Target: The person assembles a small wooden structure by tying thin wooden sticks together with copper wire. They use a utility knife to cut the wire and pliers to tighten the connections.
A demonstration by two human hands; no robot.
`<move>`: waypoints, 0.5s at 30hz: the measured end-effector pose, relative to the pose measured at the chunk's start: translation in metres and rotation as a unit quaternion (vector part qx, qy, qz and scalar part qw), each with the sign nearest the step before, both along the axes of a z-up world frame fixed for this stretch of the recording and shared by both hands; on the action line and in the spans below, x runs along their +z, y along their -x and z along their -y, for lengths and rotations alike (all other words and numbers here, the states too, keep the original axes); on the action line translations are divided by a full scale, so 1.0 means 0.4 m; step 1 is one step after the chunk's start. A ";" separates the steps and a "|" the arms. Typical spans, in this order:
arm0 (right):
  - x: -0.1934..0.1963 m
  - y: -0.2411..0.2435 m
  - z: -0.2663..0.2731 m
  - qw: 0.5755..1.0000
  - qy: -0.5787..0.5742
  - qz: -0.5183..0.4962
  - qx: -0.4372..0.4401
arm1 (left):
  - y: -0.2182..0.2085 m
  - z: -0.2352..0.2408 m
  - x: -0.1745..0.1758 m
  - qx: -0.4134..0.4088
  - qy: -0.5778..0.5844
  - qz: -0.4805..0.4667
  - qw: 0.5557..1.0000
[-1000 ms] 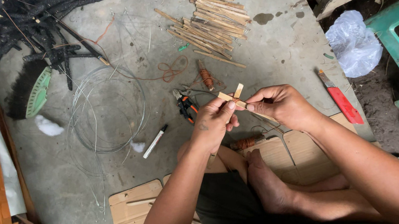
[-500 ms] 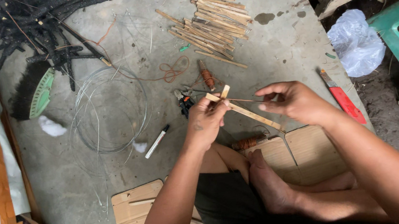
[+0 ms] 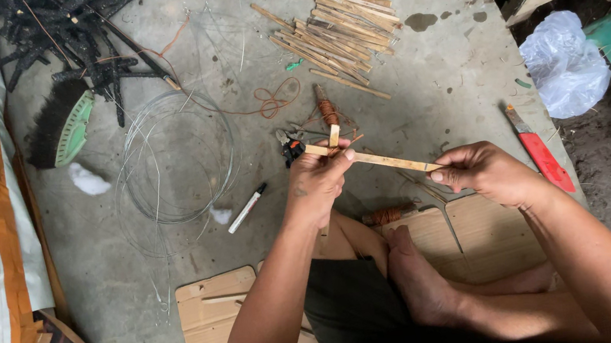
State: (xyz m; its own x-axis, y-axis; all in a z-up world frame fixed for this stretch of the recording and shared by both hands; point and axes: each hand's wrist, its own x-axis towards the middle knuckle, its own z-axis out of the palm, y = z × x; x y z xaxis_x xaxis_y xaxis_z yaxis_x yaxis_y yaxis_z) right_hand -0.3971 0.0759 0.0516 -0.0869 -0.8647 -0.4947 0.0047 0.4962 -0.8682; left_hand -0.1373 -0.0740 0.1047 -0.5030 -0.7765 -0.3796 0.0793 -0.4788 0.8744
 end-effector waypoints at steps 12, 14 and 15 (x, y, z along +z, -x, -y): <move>0.004 -0.010 0.004 1.000 0.010 -0.006 -0.010 | -0.008 0.014 -0.017 -0.007 -0.002 -0.005 1.000; 0.006 -0.005 0.003 1.000 0.014 0.008 -0.021 | -0.012 0.022 -0.018 -0.020 -0.010 0.001 1.000; 0.008 -0.002 0.004 0.999 0.016 0.015 -0.027 | -0.013 0.023 -0.019 -0.017 -0.024 -0.002 1.000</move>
State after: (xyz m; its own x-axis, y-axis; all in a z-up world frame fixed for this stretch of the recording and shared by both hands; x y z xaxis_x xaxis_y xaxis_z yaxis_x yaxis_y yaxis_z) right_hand -0.3961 0.0744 0.0548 -0.1197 -0.8746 -0.4699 0.0571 0.4665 -0.8827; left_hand -0.1319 -0.0834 0.0970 -0.5301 -0.7404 -0.4133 0.0666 -0.5222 0.8502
